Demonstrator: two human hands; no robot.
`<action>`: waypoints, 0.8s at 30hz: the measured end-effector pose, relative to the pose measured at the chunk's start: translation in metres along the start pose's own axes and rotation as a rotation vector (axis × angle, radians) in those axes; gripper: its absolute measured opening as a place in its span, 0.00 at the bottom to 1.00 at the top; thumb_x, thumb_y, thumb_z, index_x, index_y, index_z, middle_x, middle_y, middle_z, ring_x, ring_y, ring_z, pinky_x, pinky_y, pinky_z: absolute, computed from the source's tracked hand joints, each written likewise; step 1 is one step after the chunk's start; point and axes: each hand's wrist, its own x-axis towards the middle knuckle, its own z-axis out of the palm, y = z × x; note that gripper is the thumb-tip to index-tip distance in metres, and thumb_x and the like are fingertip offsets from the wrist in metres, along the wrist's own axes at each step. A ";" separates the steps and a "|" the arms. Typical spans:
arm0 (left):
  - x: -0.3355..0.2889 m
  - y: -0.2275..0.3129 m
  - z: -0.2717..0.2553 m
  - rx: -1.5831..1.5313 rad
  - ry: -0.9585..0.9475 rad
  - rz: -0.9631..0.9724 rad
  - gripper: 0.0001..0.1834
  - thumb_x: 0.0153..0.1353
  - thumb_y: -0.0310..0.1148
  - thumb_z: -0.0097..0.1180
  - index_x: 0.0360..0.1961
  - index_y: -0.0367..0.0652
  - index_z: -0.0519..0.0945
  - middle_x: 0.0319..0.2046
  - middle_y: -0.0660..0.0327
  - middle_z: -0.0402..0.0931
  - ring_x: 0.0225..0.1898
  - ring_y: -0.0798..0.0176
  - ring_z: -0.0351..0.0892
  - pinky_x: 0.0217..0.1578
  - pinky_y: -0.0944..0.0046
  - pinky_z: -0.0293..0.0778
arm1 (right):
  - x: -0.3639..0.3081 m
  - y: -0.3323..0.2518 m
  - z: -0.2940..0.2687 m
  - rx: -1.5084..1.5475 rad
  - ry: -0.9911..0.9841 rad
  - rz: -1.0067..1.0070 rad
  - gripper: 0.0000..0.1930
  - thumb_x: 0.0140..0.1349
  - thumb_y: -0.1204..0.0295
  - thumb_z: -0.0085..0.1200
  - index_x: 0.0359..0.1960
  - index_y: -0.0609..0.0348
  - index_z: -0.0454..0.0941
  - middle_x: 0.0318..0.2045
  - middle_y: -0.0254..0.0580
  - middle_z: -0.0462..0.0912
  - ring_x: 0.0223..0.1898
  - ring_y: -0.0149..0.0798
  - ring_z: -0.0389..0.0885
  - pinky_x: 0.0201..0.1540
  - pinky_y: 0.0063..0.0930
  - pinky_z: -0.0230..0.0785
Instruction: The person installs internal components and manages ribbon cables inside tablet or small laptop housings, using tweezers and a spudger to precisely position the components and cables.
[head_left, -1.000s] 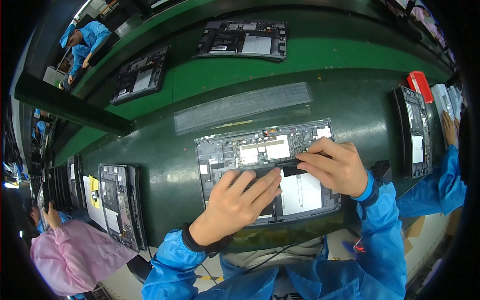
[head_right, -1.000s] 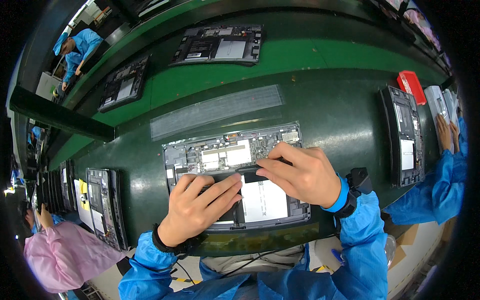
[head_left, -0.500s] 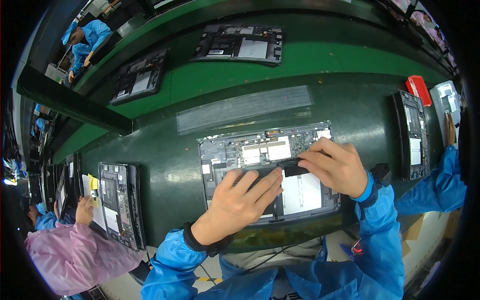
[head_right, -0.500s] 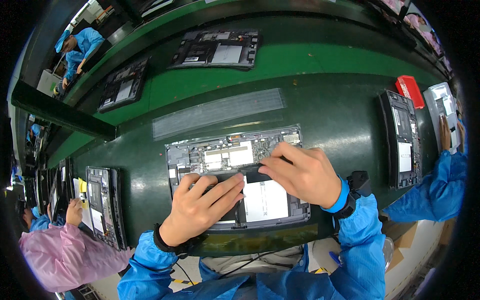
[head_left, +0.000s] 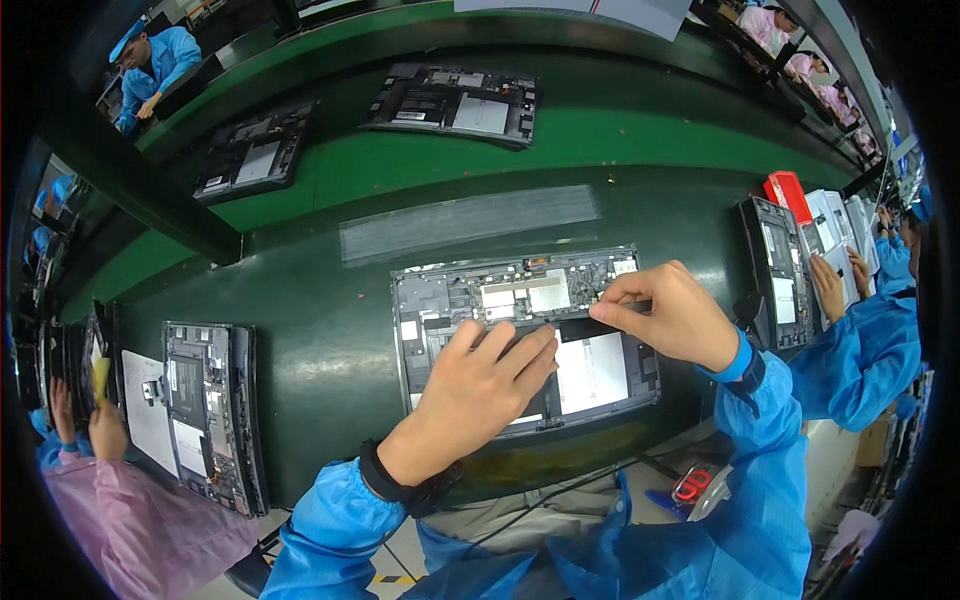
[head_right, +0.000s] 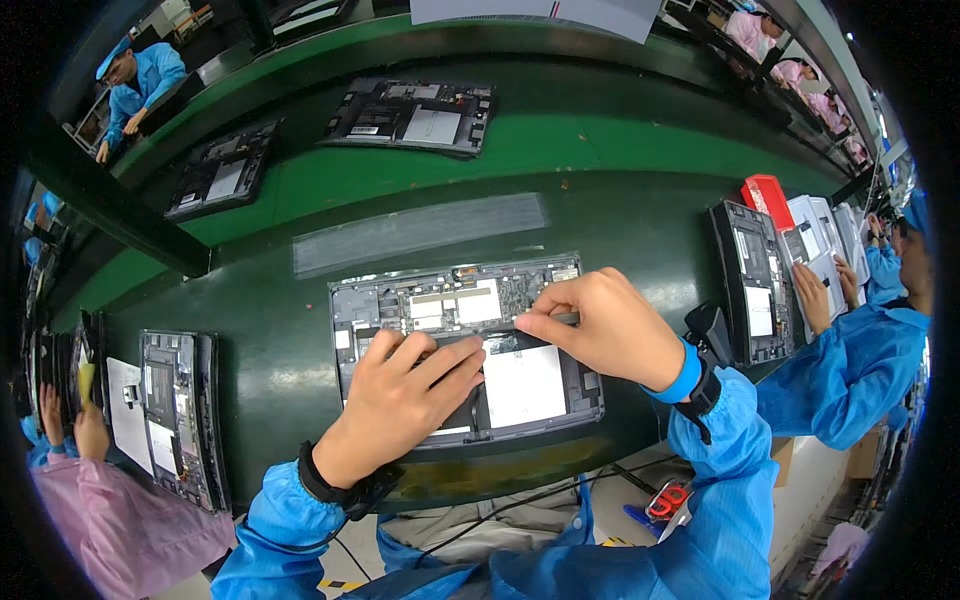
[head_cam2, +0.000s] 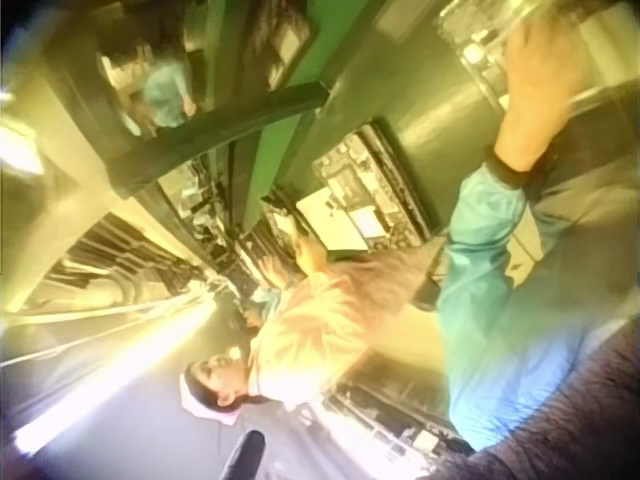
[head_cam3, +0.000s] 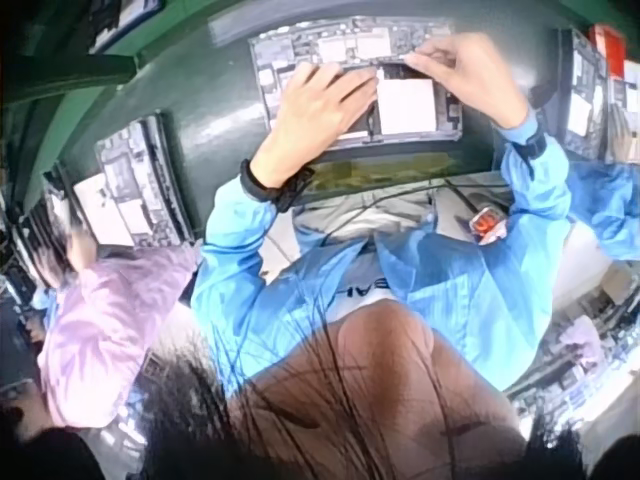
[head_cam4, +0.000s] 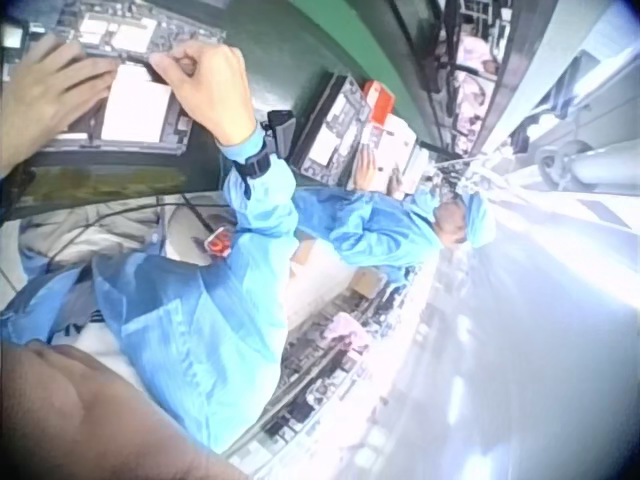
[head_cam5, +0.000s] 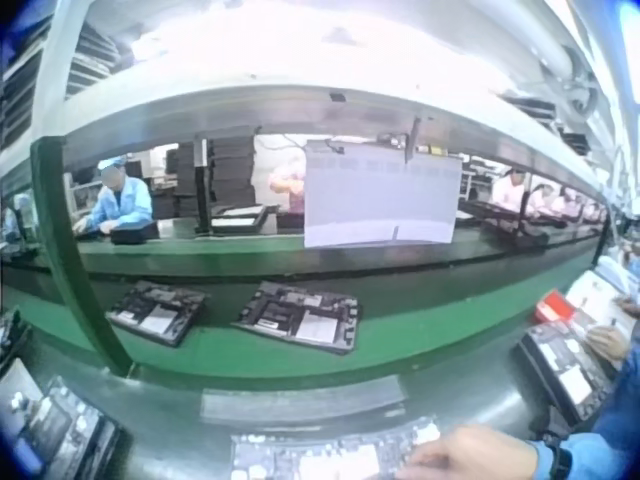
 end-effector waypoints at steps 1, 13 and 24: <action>0.000 0.000 0.000 -0.003 0.009 0.000 0.14 0.56 0.35 0.72 0.44 0.45 0.88 0.48 0.72 0.84 0.34 0.68 0.72 0.37 0.64 0.65 | 0.002 0.000 0.000 0.025 -0.008 -0.021 0.13 0.65 0.66 0.68 0.31 0.67 0.87 0.21 0.54 0.84 0.21 0.49 0.82 0.28 0.37 0.71; -0.001 -0.002 0.002 -0.059 0.023 -0.022 0.13 0.55 0.35 0.72 0.42 0.46 0.89 0.48 0.73 0.85 0.35 0.67 0.72 0.38 0.63 0.66 | 0.015 0.006 -0.001 0.198 -0.199 0.126 0.17 0.68 0.63 0.67 0.32 0.70 0.88 0.19 0.46 0.83 0.21 0.32 0.78 0.28 0.32 0.71; -0.001 -0.003 0.001 -0.052 0.009 0.028 0.12 0.56 0.32 0.67 0.41 0.43 0.88 0.48 0.67 0.83 0.41 0.63 0.74 0.39 0.62 0.68 | 0.018 0.017 0.005 0.298 -0.213 0.138 0.16 0.68 0.64 0.67 0.35 0.70 0.88 0.22 0.45 0.85 0.26 0.28 0.77 0.33 0.30 0.73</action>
